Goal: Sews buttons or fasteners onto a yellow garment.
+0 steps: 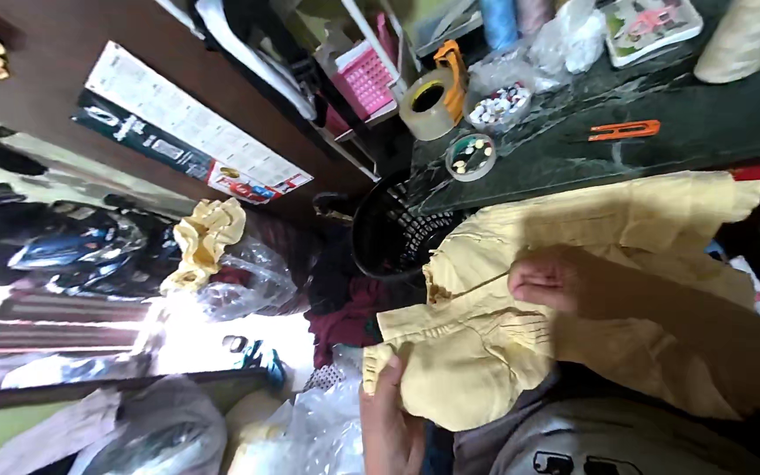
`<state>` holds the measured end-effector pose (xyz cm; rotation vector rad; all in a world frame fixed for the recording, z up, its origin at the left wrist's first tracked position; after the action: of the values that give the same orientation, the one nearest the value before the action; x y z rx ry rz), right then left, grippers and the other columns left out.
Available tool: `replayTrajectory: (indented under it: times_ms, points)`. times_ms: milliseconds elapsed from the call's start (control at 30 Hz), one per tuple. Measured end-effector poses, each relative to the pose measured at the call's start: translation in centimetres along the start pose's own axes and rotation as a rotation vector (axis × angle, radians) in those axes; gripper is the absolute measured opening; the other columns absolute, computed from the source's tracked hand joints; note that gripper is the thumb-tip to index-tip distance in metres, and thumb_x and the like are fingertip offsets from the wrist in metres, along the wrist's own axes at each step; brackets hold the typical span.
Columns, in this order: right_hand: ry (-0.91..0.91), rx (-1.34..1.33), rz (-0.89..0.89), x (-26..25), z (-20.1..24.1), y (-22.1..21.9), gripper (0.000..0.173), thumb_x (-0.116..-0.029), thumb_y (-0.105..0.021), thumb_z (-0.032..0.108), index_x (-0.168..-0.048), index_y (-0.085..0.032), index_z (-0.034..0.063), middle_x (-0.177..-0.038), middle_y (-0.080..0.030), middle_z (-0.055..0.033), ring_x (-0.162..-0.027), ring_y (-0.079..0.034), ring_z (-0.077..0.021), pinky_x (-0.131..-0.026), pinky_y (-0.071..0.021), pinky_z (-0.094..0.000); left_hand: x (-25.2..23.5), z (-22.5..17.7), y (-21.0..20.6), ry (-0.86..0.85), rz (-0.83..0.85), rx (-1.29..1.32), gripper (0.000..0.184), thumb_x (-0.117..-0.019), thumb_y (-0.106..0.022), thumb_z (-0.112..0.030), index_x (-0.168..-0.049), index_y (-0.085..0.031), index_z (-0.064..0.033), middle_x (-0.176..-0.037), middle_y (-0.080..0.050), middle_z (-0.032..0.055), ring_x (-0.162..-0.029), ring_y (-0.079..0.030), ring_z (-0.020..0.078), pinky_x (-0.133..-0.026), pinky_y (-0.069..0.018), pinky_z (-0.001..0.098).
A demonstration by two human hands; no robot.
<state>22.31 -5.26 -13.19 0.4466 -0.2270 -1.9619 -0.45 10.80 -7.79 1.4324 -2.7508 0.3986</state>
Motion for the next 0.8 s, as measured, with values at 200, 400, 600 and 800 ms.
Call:
replayTrajectory:
  times_ms: [200,400,600,800]
  points:
    - [-0.206,0.052,-0.001,-0.3,-0.1,0.3,0.025,-0.0997,-0.064,0.021,-0.12,-0.07,0.0071,-0.059,-0.047,0.0053,-0.051,-0.041,-0.0034,-0.05,-0.0379,-0.0236,-0.2,1.1,0.7,-0.104,-0.047,-0.207,0.015,-0.0968,-0.05,-0.001,-0.099,-0.064,-0.0067,-0.08,-0.075,0.0007,-0.072,-0.074,0.0096,-0.067,-0.0639,0.0287]
    - [-0.178,0.089,0.081,-1.2,-2.5,-2.1,0.025,-0.1026,-0.059,0.02,-0.108,-0.068,-0.0023,-0.074,-0.057,-0.0094,-0.064,-0.05,-0.0166,-0.062,-0.0454,-0.0369,-0.5,0.6,2.7,-0.131,0.061,-0.324,0.022,-0.1017,-0.044,-0.004,-0.105,-0.065,-0.0098,-0.085,-0.075,-0.0055,-0.076,-0.073,0.0048,-0.072,-0.0623,0.0254]
    - [-0.181,-0.046,-0.004,0.1,2.1,1.6,0.013,-0.0994,-0.062,0.01,-0.087,-0.066,0.0091,-0.063,-0.057,0.0063,-0.056,-0.051,0.001,-0.053,-0.0422,-0.017,-0.8,0.2,4.1,-0.047,0.209,-0.128,0.005,-0.0901,-0.073,-0.022,-0.091,-0.077,-0.0183,-0.086,-0.077,-0.0002,-0.079,-0.074,0.0077,-0.076,-0.0625,0.029]
    - [-0.098,0.278,-0.184,2.2,4.7,4.4,0.014,-0.0925,-0.063,0.025,-0.079,-0.063,0.0226,-0.055,-0.049,0.0139,-0.045,-0.043,0.0048,-0.039,-0.0349,-0.0159,-2.1,0.7,1.8,-0.103,0.257,-0.291,0.015,-0.0973,-0.063,-0.012,-0.088,-0.076,-0.0138,-0.08,-0.077,-0.0003,-0.071,-0.074,0.008,-0.068,-0.0635,0.0274]
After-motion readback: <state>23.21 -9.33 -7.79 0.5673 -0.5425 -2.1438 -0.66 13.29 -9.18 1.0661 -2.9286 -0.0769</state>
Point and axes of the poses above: each hand's wrist, its own x-axis away from the middle knuckle, its own y-axis out of the back of the hand, z = x × y, the point moved 2 cm from there along -x, towards the middle knuckle
